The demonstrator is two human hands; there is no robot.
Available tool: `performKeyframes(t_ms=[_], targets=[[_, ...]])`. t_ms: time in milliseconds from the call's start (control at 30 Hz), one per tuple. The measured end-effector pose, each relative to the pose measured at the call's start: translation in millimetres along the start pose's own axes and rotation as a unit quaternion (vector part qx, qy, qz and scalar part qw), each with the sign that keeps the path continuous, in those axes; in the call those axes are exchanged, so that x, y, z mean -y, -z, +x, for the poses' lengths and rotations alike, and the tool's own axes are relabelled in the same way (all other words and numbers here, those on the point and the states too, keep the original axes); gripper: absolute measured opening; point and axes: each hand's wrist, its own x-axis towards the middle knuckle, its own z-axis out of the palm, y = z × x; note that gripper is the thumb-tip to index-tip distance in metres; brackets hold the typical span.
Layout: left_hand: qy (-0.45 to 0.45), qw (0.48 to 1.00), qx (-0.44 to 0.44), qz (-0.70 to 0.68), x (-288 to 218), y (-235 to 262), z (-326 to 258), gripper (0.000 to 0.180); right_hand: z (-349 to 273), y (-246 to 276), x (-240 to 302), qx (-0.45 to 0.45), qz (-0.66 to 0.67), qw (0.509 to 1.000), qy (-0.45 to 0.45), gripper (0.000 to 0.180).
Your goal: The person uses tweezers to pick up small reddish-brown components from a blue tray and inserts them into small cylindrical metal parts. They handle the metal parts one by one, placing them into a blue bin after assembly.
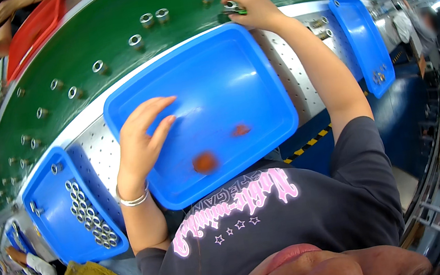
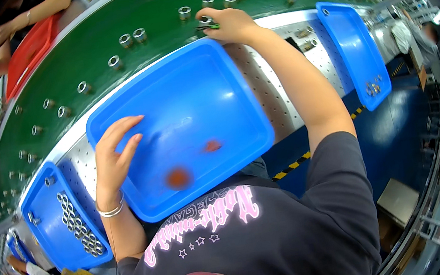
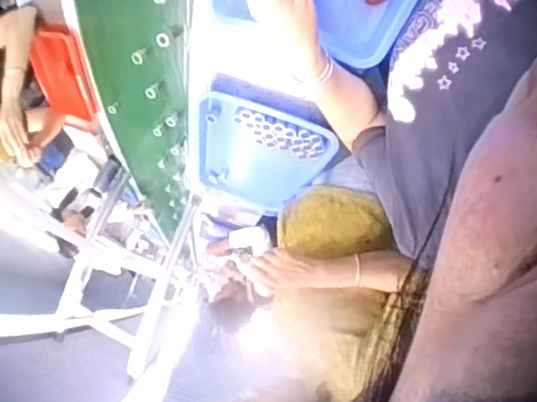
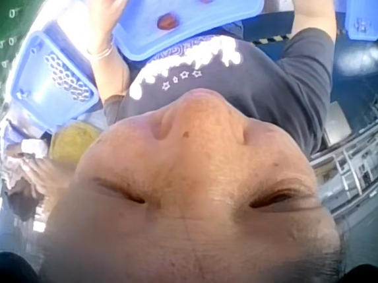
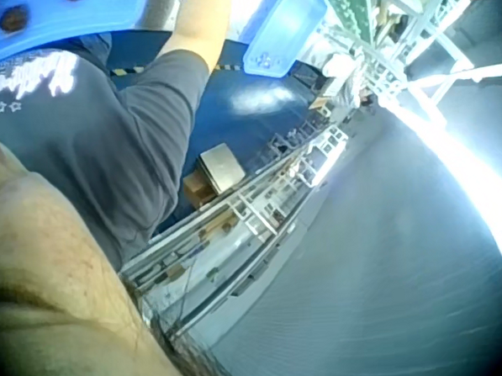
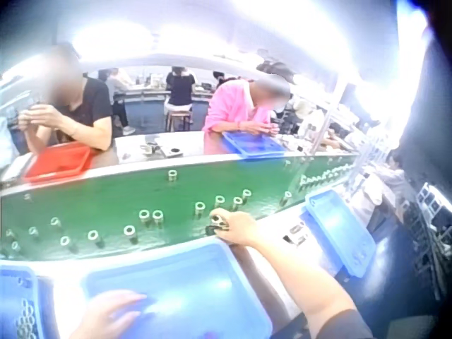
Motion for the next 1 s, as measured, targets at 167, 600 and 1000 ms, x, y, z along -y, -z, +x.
performKeyframes(t_ms=[167,600,1000], targets=[[-0.048,0.998,0.005,0.048,6,-4,-3,0.027,7,-17,-10,-0.016,-0.031,0.999,0.035,0.025],[-0.083,0.99,-0.007,0.114,23,-14,-10,0.027,12,-31,-14,-0.091,-0.019,0.995,-0.048,0.05],[-0.077,0.982,0.023,0.17,36,-28,-16,0.026,22,-38,167,-0.055,0.197,0.955,0.213,0.042]])
